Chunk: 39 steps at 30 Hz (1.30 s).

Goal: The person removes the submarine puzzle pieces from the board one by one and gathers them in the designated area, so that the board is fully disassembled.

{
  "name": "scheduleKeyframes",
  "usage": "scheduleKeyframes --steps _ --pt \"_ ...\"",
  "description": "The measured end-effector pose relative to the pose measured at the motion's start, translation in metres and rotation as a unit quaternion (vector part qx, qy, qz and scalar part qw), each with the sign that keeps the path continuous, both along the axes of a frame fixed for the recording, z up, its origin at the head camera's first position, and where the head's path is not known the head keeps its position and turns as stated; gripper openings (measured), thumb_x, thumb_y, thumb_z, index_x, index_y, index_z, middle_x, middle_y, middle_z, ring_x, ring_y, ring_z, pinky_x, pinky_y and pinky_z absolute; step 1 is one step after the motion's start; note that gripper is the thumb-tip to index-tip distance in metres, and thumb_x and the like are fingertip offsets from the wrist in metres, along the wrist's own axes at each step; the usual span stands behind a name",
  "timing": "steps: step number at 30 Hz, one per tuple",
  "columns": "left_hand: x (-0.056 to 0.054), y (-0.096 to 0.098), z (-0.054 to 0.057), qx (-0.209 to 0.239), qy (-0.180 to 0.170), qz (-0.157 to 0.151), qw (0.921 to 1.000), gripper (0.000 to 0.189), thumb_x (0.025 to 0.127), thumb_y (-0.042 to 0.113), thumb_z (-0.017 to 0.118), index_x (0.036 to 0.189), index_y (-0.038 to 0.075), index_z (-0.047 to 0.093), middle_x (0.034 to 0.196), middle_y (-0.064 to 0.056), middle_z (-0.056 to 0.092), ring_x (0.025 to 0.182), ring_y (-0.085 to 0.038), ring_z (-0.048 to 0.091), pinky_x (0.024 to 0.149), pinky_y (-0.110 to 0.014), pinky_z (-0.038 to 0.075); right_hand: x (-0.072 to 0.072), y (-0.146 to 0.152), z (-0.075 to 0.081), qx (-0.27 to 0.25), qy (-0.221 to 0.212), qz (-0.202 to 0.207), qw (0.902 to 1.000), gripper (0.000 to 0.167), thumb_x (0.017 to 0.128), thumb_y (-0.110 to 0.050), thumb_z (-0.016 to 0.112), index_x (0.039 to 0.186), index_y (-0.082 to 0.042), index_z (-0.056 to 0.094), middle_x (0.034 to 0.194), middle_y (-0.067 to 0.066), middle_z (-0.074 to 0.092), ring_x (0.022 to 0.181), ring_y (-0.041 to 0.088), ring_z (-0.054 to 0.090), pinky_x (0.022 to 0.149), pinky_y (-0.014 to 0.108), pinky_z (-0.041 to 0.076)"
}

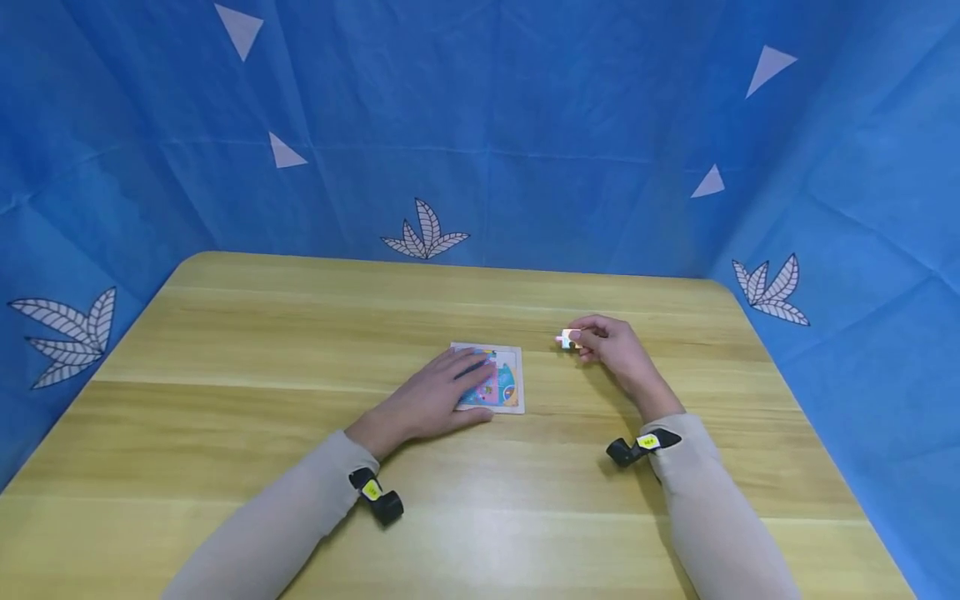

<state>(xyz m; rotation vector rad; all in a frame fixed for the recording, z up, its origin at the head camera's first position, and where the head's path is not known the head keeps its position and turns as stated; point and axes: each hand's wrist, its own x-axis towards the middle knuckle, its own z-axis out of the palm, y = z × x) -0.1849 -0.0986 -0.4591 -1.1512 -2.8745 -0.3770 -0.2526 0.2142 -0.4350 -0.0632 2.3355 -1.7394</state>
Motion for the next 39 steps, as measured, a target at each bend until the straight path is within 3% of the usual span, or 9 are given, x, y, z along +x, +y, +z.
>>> scheduleKeyframes --steps 8,16,27,39 --pt "0.002 -0.009 -0.002 0.013 -0.017 0.013 0.9997 0.081 0.095 0.065 0.045 0.153 0.01 0.034 0.155 -0.007 0.036 0.144 -0.025 0.027 0.119 -0.037 0.017 0.003 0.013 0.0 0.012 -0.006 0.0 0.9999 0.03 0.1 -0.009 0.056 0.126 0.006 0.059 0.11 0.018 0.062 0.074 0.012 0.062 0.068 0.024 0.058" --pt "0.007 -0.014 -0.006 0.007 -0.033 0.024 0.9991 0.081 0.095 0.064 0.045 0.153 0.009 0.034 0.156 -0.008 0.034 0.144 -0.025 0.026 0.118 -0.037 0.022 0.005 0.027 -0.006 0.044 0.002 0.002 0.999 0.031 0.099 -0.01 0.058 0.121 0.012 0.057 0.096 0.013 0.066 0.071 0.012 0.061 0.066 0.025 0.057" --pt "0.007 -0.015 -0.008 0.018 -0.044 0.036 0.9982 0.082 0.095 0.066 0.043 0.152 0.009 0.034 0.156 -0.007 0.033 0.144 -0.025 0.026 0.117 -0.038 0.024 0.003 0.04 -0.006 0.095 0.019 -0.018 0.9951 0.031 0.096 -0.014 0.064 0.116 0.009 0.063 0.085 0.007 0.065 0.066 0.009 0.058 0.061 0.022 0.054" --pt "-0.002 -0.01 0.0 0.018 -0.047 0.037 0.998 0.08 0.096 0.062 0.047 0.152 0.006 0.034 0.155 -0.009 0.034 0.144 -0.027 0.027 0.117 -0.039 0.024 -0.002 0.045 -0.007 0.166 0.025 -0.035 0.9852 0.026 0.096 -0.017 0.064 0.112 0.003 0.068 0.09 0.01 0.066 0.067 0.01 0.059 0.06 0.021 0.053"
